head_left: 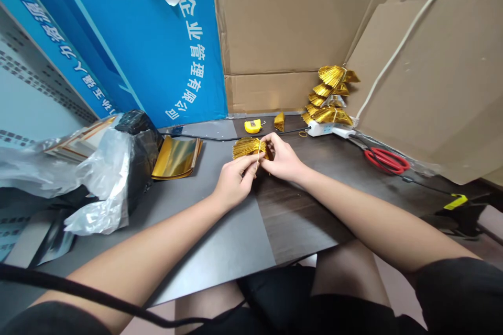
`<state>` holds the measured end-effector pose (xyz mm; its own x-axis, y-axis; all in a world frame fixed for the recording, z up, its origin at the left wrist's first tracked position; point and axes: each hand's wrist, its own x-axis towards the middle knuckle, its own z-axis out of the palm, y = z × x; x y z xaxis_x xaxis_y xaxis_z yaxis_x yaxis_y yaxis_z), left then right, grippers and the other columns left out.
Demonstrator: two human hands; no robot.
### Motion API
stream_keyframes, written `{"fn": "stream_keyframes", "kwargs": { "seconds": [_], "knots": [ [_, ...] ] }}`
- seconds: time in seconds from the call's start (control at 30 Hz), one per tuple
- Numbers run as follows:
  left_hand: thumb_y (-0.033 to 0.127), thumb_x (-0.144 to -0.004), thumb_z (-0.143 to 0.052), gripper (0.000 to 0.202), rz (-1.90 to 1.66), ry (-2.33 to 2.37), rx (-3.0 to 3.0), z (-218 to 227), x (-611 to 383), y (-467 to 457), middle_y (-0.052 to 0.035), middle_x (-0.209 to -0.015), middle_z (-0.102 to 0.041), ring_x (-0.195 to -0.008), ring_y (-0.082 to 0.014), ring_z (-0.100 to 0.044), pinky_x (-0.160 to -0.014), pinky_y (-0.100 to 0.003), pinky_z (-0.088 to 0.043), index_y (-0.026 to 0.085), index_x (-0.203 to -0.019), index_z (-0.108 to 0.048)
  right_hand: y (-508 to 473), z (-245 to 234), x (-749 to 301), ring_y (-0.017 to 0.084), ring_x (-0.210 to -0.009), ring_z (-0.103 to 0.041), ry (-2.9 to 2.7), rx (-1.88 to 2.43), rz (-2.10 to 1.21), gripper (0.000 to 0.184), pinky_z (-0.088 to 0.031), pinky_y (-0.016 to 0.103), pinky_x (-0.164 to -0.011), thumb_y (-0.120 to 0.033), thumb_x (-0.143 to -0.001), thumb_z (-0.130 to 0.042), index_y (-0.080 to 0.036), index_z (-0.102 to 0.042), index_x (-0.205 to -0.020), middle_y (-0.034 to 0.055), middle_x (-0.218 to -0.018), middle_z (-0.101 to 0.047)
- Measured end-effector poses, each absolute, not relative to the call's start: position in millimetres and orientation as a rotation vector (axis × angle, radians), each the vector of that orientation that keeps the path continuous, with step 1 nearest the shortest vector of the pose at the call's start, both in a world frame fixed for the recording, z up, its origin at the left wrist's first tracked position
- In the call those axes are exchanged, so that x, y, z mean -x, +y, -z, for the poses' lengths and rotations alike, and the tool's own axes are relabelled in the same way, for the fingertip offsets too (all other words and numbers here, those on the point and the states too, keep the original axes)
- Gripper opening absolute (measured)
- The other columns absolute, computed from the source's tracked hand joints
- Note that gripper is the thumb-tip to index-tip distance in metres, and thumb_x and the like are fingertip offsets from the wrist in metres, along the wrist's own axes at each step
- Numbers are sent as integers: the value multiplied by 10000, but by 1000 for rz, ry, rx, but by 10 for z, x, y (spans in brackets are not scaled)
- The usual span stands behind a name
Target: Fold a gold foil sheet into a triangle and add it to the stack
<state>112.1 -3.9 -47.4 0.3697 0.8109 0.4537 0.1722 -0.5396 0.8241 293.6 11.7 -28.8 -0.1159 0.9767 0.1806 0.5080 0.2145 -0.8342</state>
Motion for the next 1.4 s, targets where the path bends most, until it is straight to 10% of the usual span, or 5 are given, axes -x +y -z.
{"fn": "stream_keyframes", "kwargs": {
  "seconds": [1.0,1.4],
  "knots": [
    [158,-915,-683,109,-1396,1010,-2250,513,-1078,-3,8,-799,-731,-704,-110,-691,-681,-213,-551,190,-987,-758,160,380,-2983,277,-1062,-725,-1748,1387,-778,425,-551,443,-947,-307,-742,-695,-226,-521,-1121,108,-1146,-746],
    [125,-868,-700,118,-1438,1105,-2157,477,-1096,-13,48,-762,-698,-643,-81,-678,-651,-171,-523,193,-879,-605,134,351,-2971,228,-872,-690,-1805,1350,-779,460,-533,382,-800,-398,-756,-682,-249,-397,-1085,31,-953,-691]
  ]
}}
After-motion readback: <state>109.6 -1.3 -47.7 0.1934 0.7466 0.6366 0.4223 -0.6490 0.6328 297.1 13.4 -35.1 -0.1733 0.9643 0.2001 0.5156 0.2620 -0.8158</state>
